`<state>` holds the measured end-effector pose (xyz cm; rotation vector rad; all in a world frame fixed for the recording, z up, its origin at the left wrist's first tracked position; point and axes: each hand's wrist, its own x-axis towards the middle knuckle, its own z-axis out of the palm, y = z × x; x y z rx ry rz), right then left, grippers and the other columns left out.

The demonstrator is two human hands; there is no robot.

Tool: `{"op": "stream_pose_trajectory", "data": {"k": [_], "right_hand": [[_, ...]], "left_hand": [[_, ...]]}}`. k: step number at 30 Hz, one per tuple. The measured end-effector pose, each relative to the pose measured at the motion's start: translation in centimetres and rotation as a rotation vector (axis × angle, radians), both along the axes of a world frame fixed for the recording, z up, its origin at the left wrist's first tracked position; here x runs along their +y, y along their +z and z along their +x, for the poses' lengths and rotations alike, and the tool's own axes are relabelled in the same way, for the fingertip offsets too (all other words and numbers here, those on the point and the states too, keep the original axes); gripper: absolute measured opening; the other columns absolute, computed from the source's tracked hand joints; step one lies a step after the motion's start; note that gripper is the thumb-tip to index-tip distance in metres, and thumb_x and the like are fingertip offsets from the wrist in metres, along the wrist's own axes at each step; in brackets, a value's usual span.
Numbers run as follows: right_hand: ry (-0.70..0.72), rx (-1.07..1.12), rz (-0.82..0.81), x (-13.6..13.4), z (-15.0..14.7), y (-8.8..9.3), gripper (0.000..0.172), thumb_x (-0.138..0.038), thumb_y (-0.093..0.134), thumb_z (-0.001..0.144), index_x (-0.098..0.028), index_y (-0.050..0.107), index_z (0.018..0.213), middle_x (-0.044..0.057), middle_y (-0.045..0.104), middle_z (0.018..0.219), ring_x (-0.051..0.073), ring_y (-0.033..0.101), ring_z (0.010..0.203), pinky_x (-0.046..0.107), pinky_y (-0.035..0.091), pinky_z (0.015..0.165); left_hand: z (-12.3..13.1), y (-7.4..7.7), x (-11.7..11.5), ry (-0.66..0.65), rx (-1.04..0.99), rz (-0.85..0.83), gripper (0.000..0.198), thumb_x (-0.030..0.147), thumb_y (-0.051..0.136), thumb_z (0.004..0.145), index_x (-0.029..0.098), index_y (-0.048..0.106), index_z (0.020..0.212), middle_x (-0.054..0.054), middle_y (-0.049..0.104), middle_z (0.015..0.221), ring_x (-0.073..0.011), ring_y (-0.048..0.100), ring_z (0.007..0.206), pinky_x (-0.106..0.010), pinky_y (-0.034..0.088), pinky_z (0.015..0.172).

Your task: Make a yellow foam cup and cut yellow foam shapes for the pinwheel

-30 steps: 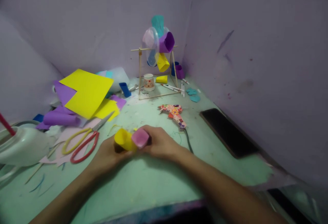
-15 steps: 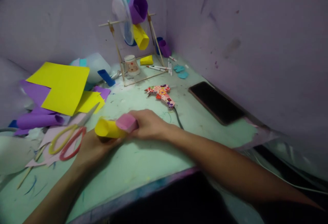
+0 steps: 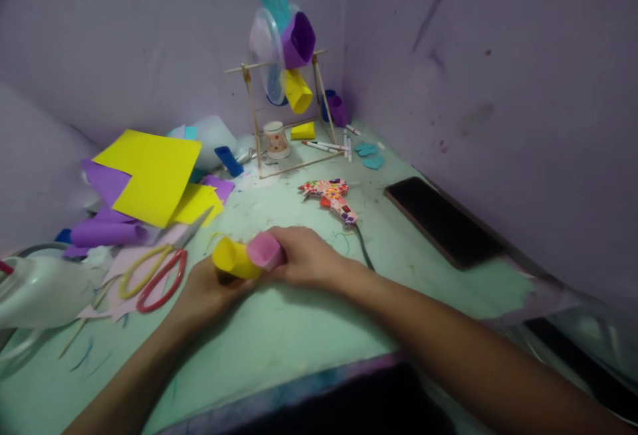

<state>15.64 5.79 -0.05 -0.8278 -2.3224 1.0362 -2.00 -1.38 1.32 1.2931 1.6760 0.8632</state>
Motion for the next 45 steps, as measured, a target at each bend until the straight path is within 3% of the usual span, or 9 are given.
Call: {"op": "stream_pose_trajectory", "data": {"k": [7,12,21,26,32,37,40,42,45], "right_hand": [[-0.168,-0.005,-0.153,0.9,0.2,0.5,0.032,-0.031,0.073,0.066,-0.016,0.061,0.090,0.003,0.067,0.082,0.017,0.061,0.072,0.024,0.045,0.060],[-0.303,-0.109,-0.068,4.4,-0.3,1.3,0.033,-0.039,0.070,0.068,-0.015,0.062,0.090,0.006,0.069,0.084,0.020,0.063,0.072,0.025,0.043,0.057],[-0.350,-0.225,0.094,10.6,-6.4,0.6,0.041,-0.042,0.072,0.065,-0.015,0.064,0.094,0.008,0.071,0.087,0.023,0.064,0.074,0.026,0.043,0.058],[-0.415,-0.215,0.159,11.5,-9.6,0.2,0.050,-0.045,0.070,0.067,-0.014,0.060,0.106,0.011,0.070,0.094,0.026,0.064,0.083,0.029,0.045,0.066],[-0.434,-0.181,0.226,11.7,-11.8,1.1,0.049,-0.041,0.067,0.071,-0.015,0.056,0.111,0.014,0.068,0.099,0.030,0.063,0.092,0.037,0.048,0.073],[-0.273,-0.099,0.355,9.1,-10.4,3.0,0.043,-0.016,0.060,0.074,-0.013,0.055,0.117,0.016,0.059,0.122,0.029,0.052,0.114,0.045,0.040,0.095],[0.039,-0.029,0.434,5.9,-7.7,3.8,0.066,0.002,0.055,0.063,-0.021,0.049,0.126,0.003,0.053,0.134,0.015,0.043,0.125,0.030,0.033,0.105],[0.365,0.088,0.486,4.1,-6.1,3.7,0.071,0.003,0.054,0.060,-0.012,0.046,0.130,0.011,0.045,0.140,0.019,0.035,0.131,0.035,0.030,0.108],[0.463,0.160,0.492,2.7,-4.6,2.8,0.069,0.002,0.054,0.063,-0.013,0.046,0.130,0.010,0.049,0.137,0.021,0.036,0.130,0.039,0.030,0.108]], "left_hand": [[-2.0,0.1,0.7,0.092,-0.403,0.026,0.041,0.026,0.073,0.059,0.013,0.059,0.096,-0.005,0.065,0.082,-0.0148,0.057,0.067,-0.025,0.045,0.057],[-3.8,0.0,1.1,0.116,-0.612,0.029,0.041,0.027,0.079,0.053,0.012,0.059,0.086,0.000,0.057,0.068,-0.0080,0.048,0.051,-0.018,0.036,0.041],[-3.9,-0.4,0.9,0.106,-0.788,0.046,0.041,0.017,0.083,0.048,0.011,0.062,0.083,-0.001,0.060,0.066,-0.0080,0.048,0.051,-0.017,0.034,0.040],[-4.2,0.3,0.7,0.189,-0.971,0.019,0.035,0.020,0.082,0.051,0.012,0.060,0.077,0.002,0.057,0.061,-0.0063,0.046,0.047,-0.016,0.034,0.040],[-4.4,1.0,0.7,0.260,-1.180,-0.059,0.039,0.023,0.079,0.055,0.012,0.058,0.086,-0.003,0.062,0.080,-0.0037,0.043,0.048,-0.015,0.033,0.040],[-4.4,1.3,0.7,0.247,-1.222,-0.087,0.039,0.026,0.075,0.061,0.010,0.058,0.093,-0.004,0.062,0.079,-0.0035,0.040,0.047,-0.015,0.032,0.041],[-4.4,1.4,0.7,0.219,-1.201,-0.128,0.036,0.027,0.075,0.061,0.011,0.060,0.089,-0.004,0.062,0.075,-0.0042,0.041,0.045,-0.015,0.031,0.040],[-4.2,1.3,0.6,0.201,-1.167,-0.168,0.033,0.030,0.076,0.058,0.013,0.061,0.082,-0.003,0.062,0.070,-0.0056,0.042,0.044,-0.016,0.030,0.039],[-3.6,0.7,0.4,0.158,-1.075,-0.230,0.031,0.036,0.076,0.058,0.012,0.062,0.073,-0.004,0.063,0.064,-0.0073,0.044,0.041,-0.018,0.030,0.038]]}}
